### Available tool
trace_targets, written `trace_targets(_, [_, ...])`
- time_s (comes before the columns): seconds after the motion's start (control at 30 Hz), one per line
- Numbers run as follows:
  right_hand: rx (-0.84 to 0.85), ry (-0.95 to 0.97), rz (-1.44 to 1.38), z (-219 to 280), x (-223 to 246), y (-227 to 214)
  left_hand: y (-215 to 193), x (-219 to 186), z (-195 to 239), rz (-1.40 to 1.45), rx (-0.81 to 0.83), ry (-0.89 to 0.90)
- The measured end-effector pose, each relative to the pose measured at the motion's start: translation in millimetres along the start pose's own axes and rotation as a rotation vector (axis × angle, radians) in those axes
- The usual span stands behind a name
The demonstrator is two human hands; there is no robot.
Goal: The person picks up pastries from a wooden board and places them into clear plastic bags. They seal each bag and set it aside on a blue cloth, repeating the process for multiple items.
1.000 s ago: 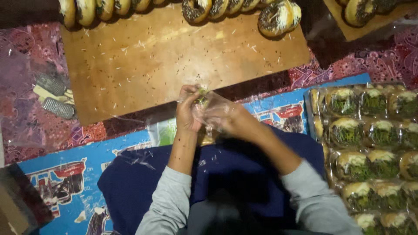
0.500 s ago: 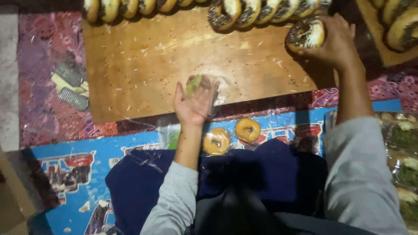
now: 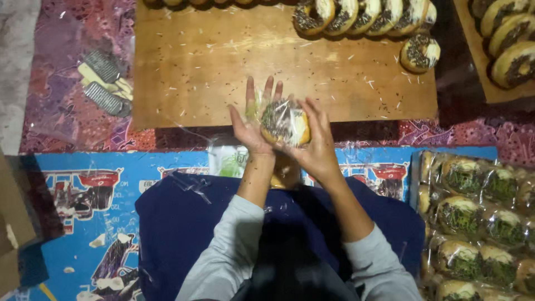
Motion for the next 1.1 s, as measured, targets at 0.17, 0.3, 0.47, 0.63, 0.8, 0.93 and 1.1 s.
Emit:
trace_targets(0.17, [-0.036, -0.1, 0.063, 24, 13, 27, 3, -10, 36, -0.175, 0.079, 0.031])
trace_targets(0.3, [-0.206, -0.146, 0.221, 27, 23, 41, -12, -5, 77, -0.518, -0.133, 0.095])
trace_targets(0.47, [-0.248, -0.191, 0.268, 34, 40, 45, 45, -59, 113, -1.27, 0.04, 0.373])
trace_targets(0.63, [-0.219, -0.171, 0.275, 57, 41, 61, 114, -81, 148, -2.052, 0.264, 0.838])
trace_targets(0.8, [-0.311, -0.273, 0.351, 66, 43, 70, 116, -78, 165, -2.172, 0.563, 0.827])
trace_targets(0.93, [-0.26, -0.271, 0.302, 70, 40, 80, 108, -73, 186, -2.112, 0.789, 0.75])
trace_targets(1.1, [-0.154, -0.131, 0.017, 81, 29, 92, 122, -102, 199, -2.148, 0.84, 0.783])
Point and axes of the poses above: each hand's wrist, its own z-axis away from the middle knuckle, its own y-axis out of the palm, x = y × z, the point moved 6 cm from there along -z, towards the middle knuckle, and after that the axes turned 5 degrees about y, right-handed, at the moved point
